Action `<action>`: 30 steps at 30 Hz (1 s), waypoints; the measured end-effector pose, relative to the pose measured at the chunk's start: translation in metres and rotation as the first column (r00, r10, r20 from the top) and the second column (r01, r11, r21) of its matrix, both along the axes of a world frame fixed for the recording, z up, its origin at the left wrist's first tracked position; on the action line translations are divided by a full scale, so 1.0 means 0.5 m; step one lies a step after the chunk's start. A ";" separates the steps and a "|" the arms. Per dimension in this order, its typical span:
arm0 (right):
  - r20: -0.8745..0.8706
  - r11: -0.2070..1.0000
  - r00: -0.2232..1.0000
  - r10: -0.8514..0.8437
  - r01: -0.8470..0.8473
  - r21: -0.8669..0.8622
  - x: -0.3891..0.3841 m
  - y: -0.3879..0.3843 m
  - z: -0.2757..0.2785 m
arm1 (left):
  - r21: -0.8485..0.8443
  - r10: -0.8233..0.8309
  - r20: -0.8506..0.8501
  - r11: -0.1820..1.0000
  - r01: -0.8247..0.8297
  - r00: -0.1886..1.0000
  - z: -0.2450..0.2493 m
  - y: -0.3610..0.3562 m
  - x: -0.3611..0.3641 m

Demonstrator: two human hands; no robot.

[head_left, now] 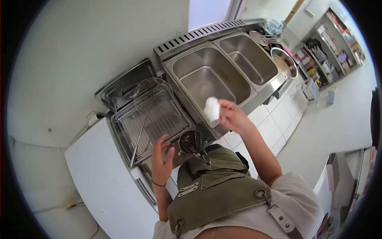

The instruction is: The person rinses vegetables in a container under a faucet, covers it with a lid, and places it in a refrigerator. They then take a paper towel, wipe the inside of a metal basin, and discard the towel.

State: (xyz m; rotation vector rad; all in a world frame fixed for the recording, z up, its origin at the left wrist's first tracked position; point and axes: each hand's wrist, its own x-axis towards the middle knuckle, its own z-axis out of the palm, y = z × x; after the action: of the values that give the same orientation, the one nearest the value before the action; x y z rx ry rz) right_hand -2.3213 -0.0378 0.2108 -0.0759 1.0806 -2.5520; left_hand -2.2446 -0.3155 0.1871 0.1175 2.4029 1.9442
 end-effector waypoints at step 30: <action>-0.539 0.325 0.750 -0.383 0.656 0.681 0.091 0.503 0.005 | 0.015 0.708 -0.548 0.541 -0.841 0.445 -0.010 0.222 -0.133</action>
State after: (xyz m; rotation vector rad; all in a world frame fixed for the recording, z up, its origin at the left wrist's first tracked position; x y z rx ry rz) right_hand -2.2756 0.2139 0.2132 0.2253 2.7875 -2.1348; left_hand -2.3111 -0.2046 0.1823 -0.7830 3.5069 1.9795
